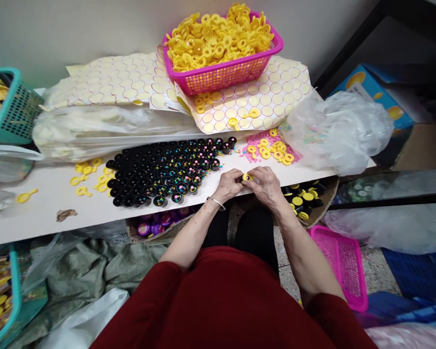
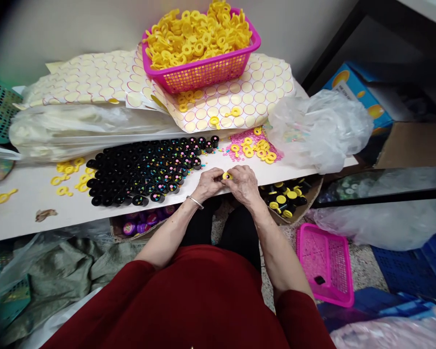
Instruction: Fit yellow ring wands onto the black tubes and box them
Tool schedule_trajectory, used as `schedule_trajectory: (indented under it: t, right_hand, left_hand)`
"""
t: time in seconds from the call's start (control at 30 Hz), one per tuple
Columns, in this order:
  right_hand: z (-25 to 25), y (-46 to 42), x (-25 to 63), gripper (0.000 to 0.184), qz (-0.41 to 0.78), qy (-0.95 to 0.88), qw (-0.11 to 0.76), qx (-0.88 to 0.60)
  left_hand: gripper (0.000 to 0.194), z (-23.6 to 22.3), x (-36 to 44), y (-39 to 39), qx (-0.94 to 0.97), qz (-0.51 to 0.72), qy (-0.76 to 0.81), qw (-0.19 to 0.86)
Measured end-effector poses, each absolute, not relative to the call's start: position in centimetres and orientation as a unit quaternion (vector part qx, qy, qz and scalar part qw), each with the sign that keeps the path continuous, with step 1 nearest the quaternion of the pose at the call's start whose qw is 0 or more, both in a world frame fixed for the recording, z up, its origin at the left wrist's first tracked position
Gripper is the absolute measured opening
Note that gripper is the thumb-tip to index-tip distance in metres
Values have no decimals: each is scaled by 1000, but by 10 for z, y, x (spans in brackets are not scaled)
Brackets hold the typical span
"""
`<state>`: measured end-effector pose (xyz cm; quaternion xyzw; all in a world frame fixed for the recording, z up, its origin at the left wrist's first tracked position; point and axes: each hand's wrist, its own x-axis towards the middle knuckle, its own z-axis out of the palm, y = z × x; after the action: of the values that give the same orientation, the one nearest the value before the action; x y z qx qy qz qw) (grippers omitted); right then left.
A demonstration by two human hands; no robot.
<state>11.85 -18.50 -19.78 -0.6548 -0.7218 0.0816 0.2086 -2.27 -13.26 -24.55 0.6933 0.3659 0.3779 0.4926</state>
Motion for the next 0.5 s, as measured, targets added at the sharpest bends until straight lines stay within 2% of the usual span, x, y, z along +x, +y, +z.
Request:
schedule_trajectory:
  t: [0.17,0.27,0.5]
  right_hand:
    - [-193,-183,117,20,75,-732,191,-650]
    - [-192,-184,115,21,54,-748,188,-635]
    - [-206,-188,114,21,42,-732,252,-632]
  left_hand:
    - [23,-237,-24,-134,553,377,379,639]
    - [27,-234,-21,-135,537,394,386,638]
    - [19,-234,-19,-135,561,400,416,593]
